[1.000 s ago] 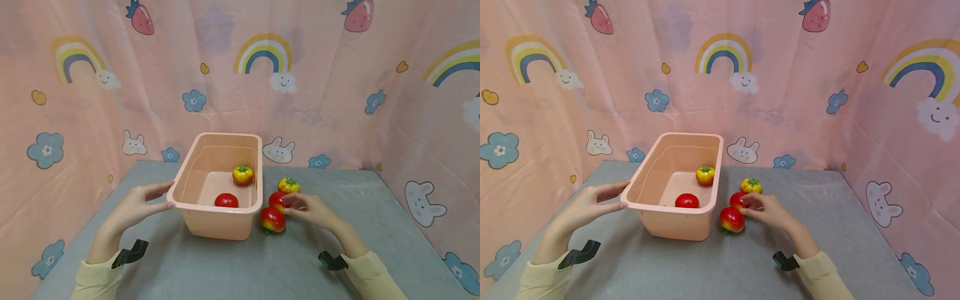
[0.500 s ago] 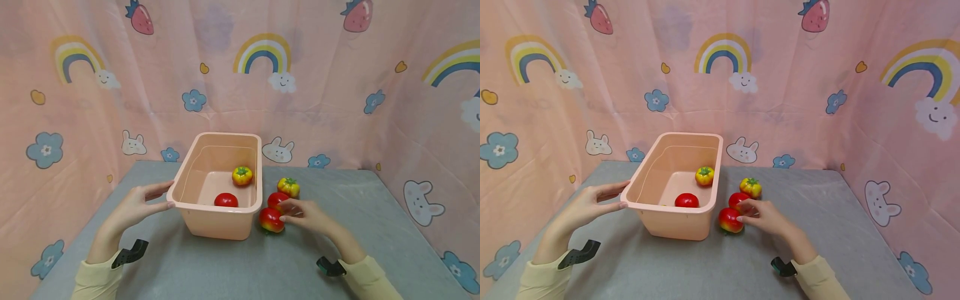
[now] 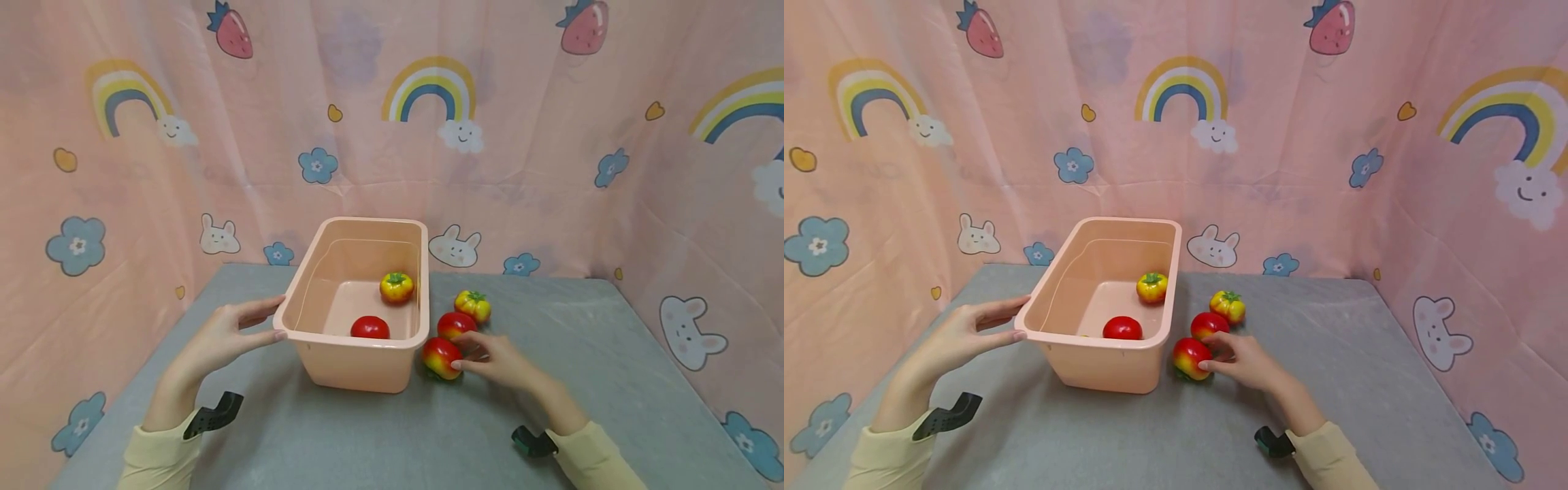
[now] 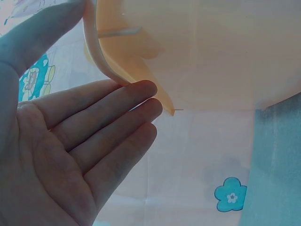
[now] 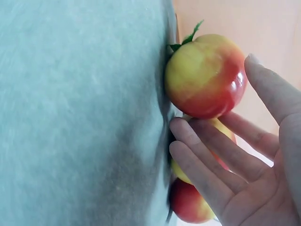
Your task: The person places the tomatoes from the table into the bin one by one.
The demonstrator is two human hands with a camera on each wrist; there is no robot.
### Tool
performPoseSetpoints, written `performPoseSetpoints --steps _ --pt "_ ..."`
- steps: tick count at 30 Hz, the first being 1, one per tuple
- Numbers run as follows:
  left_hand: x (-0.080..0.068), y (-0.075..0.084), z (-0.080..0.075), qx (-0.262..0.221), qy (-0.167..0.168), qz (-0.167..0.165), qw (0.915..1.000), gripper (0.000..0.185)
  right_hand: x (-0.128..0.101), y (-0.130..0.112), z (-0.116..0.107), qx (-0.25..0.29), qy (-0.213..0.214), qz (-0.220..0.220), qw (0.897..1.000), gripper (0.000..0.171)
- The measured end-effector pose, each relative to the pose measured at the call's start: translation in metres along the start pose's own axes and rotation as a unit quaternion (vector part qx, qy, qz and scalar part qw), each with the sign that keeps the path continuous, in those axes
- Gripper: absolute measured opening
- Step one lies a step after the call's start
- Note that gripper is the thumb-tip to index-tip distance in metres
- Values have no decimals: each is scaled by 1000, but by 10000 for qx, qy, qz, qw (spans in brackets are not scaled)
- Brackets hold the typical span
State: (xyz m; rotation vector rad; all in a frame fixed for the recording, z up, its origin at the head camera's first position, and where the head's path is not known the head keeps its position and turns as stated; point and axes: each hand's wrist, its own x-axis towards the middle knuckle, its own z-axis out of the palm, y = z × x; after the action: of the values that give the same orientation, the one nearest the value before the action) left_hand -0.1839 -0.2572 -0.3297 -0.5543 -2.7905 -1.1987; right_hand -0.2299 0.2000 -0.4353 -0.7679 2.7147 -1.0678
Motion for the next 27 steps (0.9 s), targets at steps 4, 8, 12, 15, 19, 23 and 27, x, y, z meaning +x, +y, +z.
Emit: performPoseSetpoints --steps 4,8,12,15,19,23,27 --pt "0 0 0 29 0 -9 10000 60 1 -1 4 -50 54 50 10000 48" --pt "0 0 0 46 4 -19 10000 60 3 -2 8 -4 103 145 9998 52" --pt "0 -1 0 53 7 -27 10000 60 4 -2 11 4 145 204 9997 56" --pt "0 -1 0 37 21 -7 10000 60 5 -3 12 -47 143 244 9996 59" --pt "0 -1 0 11 40 43 10000 59 5 -4 13 -60 128 223 9997 60" --pt "-1 -2 1 8 36 50 10000 59 5 -4 14 -29 150 170 9997 60" --pt "-1 -2 1 -10 27 29 10000 59 5 -4 15 -31 192 126 9997 59"
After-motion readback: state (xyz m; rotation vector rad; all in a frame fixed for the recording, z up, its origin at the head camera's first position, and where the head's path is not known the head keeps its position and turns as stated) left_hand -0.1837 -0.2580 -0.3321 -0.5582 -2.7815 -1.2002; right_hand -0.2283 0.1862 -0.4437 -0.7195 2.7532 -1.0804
